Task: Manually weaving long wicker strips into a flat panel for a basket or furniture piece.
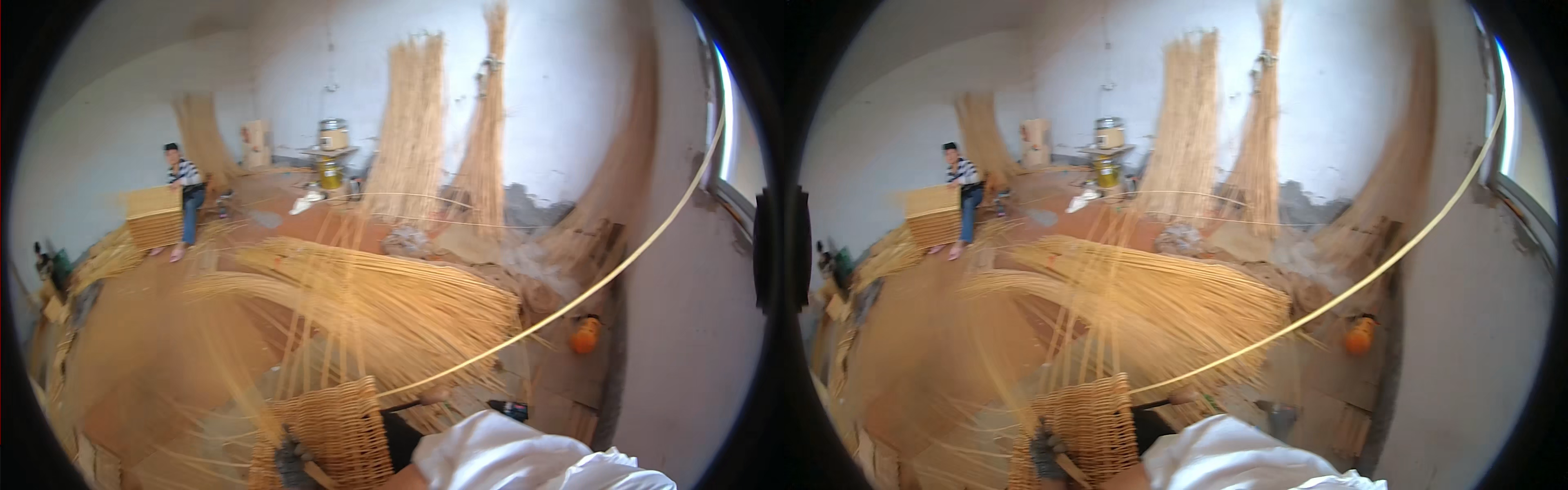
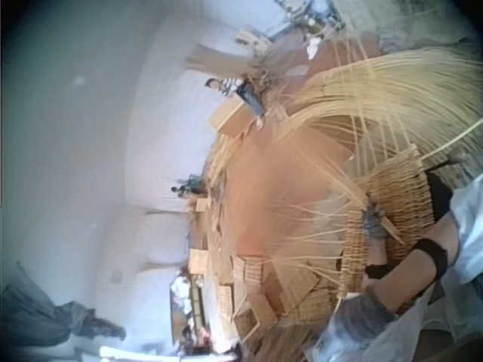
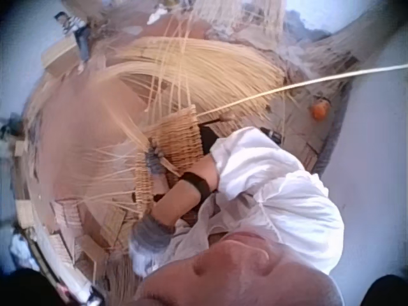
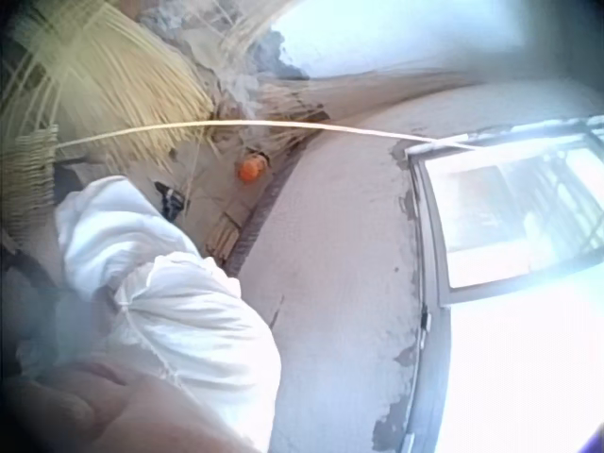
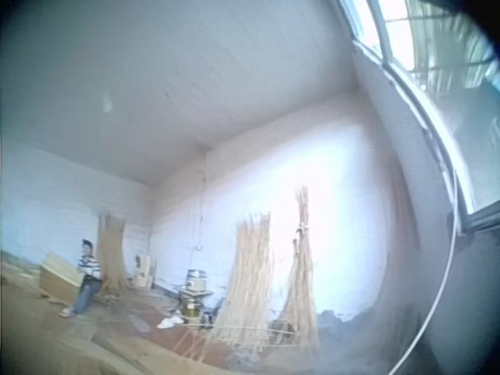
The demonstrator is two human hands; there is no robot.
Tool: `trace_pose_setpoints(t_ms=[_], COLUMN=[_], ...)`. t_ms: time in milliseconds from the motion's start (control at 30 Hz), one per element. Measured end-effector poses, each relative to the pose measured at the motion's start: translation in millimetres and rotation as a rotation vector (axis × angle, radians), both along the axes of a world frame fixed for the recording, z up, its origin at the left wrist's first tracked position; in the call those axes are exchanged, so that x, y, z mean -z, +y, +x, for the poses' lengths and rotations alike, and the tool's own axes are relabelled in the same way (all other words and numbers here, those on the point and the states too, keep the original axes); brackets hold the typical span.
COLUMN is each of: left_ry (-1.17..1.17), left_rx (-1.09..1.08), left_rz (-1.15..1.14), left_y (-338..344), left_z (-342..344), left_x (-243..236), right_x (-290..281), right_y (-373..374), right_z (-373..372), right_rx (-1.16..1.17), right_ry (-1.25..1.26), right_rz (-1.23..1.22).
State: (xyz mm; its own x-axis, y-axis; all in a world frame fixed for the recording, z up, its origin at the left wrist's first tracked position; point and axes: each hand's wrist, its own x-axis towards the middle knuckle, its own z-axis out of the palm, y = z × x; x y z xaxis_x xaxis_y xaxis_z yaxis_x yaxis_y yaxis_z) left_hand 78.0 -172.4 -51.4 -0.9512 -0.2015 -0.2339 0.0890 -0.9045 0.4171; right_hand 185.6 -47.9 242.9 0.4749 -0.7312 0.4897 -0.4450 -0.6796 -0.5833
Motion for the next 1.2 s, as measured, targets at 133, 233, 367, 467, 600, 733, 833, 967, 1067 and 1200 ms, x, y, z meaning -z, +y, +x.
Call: trace_pose_setpoints(t_ms=[133,233,367,467,600,733,833,967,1067,1200], left_ry=[0.038,0.026,0.109,0.166,0.205,0.273,0.262,0.281,0.205,0.224], left_rx=[0.059,0.039,-0.037,-0.016,0.037,0.073,0.093,0.164,0.160,0.225], left_rz=[0.131,-0.010,-0.124,-0.123,-0.109,-0.133,-0.243,-0.380,-0.457,-0.596], left_y=[21.4,29.7,29.5,52.0,38.8,40.4,52.3,52.1,58.2,60.9], left_z=[8.5,7.1,12.0,5.6,6.7,14.2,20.3,24.8,24.6,20.7], left_x=[-18.2,-32.0,-47.9,-89.4,-89.3,-97.4,-114.7,-106.8,-112.4,-119.2], right_x=[99.6,138.5,158.2,168.4,176.2,173.6,170.9,115.4,71.5,61.2], right_y=[8.1,54.8,82.3,94.9,81.3,85.5,101.7,69.0,48.1,34.3], right_z=[-47.2,-94.4,-94.5,-82.6,-86.0,-95.7,-131.3,-162.0,-176.3,-199.4], right_rx=[0.563,0.927,1.278,1.357,1.285,1.188,1.066,1.150,1.082,0.881], right_ry=[0.231,0.369,0.243,0.309,0.177,0.162,0.121,-0.334,-0.556,-0.649], right_rz=[0.277,0.517,0.567,0.632,0.731,0.727,0.618,0.382,0.365,0.540])
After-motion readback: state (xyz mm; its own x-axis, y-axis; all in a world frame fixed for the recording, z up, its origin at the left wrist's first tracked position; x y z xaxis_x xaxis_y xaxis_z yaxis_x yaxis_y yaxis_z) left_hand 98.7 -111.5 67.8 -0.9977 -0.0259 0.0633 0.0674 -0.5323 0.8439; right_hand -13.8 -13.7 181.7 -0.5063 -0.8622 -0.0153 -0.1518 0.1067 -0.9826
